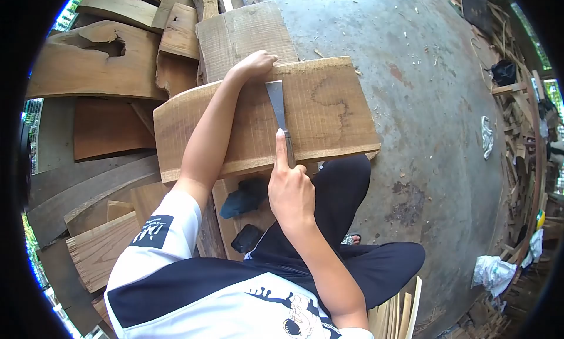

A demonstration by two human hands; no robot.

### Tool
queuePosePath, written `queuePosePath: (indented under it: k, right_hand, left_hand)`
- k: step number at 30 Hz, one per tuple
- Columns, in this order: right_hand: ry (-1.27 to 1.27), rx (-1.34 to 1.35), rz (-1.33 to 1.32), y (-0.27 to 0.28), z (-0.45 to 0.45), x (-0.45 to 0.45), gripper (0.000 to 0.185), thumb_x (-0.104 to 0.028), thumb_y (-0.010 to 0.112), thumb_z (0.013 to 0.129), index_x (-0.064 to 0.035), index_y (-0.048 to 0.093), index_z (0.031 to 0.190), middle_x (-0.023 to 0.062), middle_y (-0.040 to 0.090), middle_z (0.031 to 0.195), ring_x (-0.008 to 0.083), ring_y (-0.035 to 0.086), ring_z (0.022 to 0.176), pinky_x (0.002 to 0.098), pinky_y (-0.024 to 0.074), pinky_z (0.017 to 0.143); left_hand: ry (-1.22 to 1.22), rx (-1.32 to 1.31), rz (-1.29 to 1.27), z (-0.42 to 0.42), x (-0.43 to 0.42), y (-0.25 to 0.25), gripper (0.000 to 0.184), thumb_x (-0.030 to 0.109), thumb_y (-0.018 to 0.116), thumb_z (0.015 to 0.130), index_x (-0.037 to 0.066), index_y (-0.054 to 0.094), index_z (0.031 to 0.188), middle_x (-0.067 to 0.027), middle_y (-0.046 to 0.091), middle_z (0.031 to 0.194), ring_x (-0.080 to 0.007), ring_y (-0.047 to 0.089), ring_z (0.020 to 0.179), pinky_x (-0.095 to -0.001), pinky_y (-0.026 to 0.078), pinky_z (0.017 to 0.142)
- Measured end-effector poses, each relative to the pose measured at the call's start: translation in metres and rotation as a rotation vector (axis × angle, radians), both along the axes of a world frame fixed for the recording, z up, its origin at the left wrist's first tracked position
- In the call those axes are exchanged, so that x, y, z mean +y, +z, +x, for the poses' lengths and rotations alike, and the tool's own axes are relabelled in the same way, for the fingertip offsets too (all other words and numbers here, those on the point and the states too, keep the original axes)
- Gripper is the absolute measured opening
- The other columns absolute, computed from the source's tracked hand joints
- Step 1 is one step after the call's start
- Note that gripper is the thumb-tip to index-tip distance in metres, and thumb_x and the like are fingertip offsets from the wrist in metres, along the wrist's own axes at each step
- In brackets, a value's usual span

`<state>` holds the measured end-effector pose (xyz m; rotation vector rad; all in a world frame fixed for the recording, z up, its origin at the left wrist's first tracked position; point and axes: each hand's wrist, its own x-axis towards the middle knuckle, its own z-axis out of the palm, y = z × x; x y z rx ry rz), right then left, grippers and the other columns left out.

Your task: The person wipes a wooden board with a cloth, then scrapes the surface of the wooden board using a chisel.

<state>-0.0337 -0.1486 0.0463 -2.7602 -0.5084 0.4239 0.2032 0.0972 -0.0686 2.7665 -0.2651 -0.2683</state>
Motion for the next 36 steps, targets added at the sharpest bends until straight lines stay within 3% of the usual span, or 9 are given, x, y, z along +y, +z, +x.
queuePosePath:
  k: [2, 4, 12, 14, 18, 21, 31, 33, 36]
  right_hand:
    - [0.000, 0.001, -0.007, 0.001, -0.003, -0.001, 0.064, -0.017, 0.051, 0.104, -0.0112, 0.025, 0.162, 0.0280, 0.064, 0.070, 0.0423, 0.072, 0.069, 0.0485, 0.0615, 0.064]
    - [0.010, 0.022, -0.025, 0.001, -0.003, 0.000, 0.073, -0.005, 0.054, 0.098, -0.0112, 0.022, 0.163, 0.0265, 0.065, 0.078, 0.0353, 0.074, 0.070, 0.0439, 0.0633, 0.062]
    - [0.009, 0.008, -0.017, -0.007, -0.010, -0.001, 0.074, -0.006, 0.056, 0.098, -0.0104, 0.022, 0.163, 0.0255, 0.064, 0.077, 0.0345, 0.074, 0.068, 0.0421, 0.0630, 0.060]
    - [0.012, 0.011, -0.022, -0.005, -0.016, -0.005, 0.074, -0.006, 0.057, 0.098, -0.0105, 0.021, 0.163, 0.0254, 0.063, 0.077, 0.0339, 0.074, 0.068, 0.0418, 0.0629, 0.059]
    - [0.015, 0.056, 0.000, -0.001, -0.024, -0.012, 0.075, -0.008, 0.057, 0.099, -0.0105, 0.021, 0.164, 0.0246, 0.063, 0.075, 0.0330, 0.073, 0.066, 0.0421, 0.0626, 0.058]
    - [0.018, 0.042, 0.005, -0.002, -0.018, -0.008, 0.074, -0.009, 0.057, 0.099, -0.0108, 0.021, 0.164, 0.0245, 0.062, 0.075, 0.0334, 0.073, 0.066, 0.0420, 0.0625, 0.058]
    - [0.053, 0.106, 0.012, 0.002, -0.026, -0.024, 0.075, -0.010, 0.056, 0.100, -0.0122, 0.017, 0.164, 0.0263, 0.062, 0.077, 0.0374, 0.073, 0.066, 0.0441, 0.0620, 0.057]
    - [0.062, 0.148, 0.021, 0.003, -0.028, -0.027, 0.076, -0.013, 0.056, 0.101, -0.0127, 0.015, 0.164, 0.0270, 0.061, 0.078, 0.0396, 0.071, 0.065, 0.0446, 0.0614, 0.055]
    - [0.057, 0.154, 0.075, -0.005, -0.029, -0.028, 0.075, -0.015, 0.056, 0.101, -0.0129, 0.016, 0.164, 0.0262, 0.060, 0.077, 0.0403, 0.071, 0.064, 0.0451, 0.0607, 0.054]
  left_hand:
    - [-0.004, -0.004, 0.004, 0.004, 0.004, -0.005, 0.034, 0.017, 0.044, 0.094, -0.001, 0.073, 0.097, -0.0257, 0.070, 0.110, -0.0425, 0.067, 0.103, -0.0482, 0.054, 0.090]
    - [0.036, 0.012, -0.007, 0.001, 0.001, 0.001, 0.034, 0.017, 0.044, 0.095, -0.001, 0.073, 0.097, -0.0257, 0.070, 0.111, -0.0424, 0.067, 0.104, -0.0482, 0.053, 0.091]
    - [0.104, 0.099, -0.043, -0.007, -0.007, 0.021, 0.035, 0.018, 0.041, 0.097, 0.001, 0.072, 0.104, -0.0250, 0.068, 0.117, -0.0414, 0.065, 0.110, -0.0478, 0.052, 0.095]
    - [0.223, 0.146, -0.069, -0.014, -0.014, 0.035, 0.036, 0.019, 0.040, 0.098, 0.001, 0.071, 0.106, -0.0251, 0.067, 0.118, -0.0422, 0.064, 0.111, -0.0480, 0.051, 0.096]
    - [0.082, 0.113, 0.004, -0.002, -0.001, 0.007, 0.037, 0.020, 0.040, 0.099, 0.001, 0.071, 0.107, -0.0257, 0.066, 0.120, -0.0431, 0.064, 0.111, -0.0481, 0.051, 0.096]
    - [0.223, 0.139, -0.124, -0.008, -0.007, 0.020, 0.037, 0.020, 0.041, 0.099, 0.001, 0.070, 0.108, -0.0255, 0.067, 0.119, -0.0434, 0.064, 0.111, -0.0485, 0.051, 0.097]
    - [0.107, 0.131, -0.044, 0.000, -0.001, 0.005, 0.041, 0.022, 0.038, 0.100, -0.001, 0.069, 0.109, -0.0271, 0.066, 0.120, -0.0439, 0.064, 0.111, -0.0495, 0.050, 0.097]
    - [0.168, 0.116, -0.097, 0.003, 0.000, -0.003, 0.041, 0.024, 0.039, 0.101, -0.003, 0.069, 0.110, -0.0272, 0.066, 0.120, -0.0451, 0.064, 0.111, -0.0497, 0.050, 0.098]
    - [0.310, 0.173, -0.199, -0.014, -0.012, 0.025, 0.043, 0.026, 0.039, 0.101, -0.004, 0.069, 0.108, -0.0292, 0.067, 0.116, -0.0466, 0.063, 0.111, -0.0496, 0.050, 0.098]
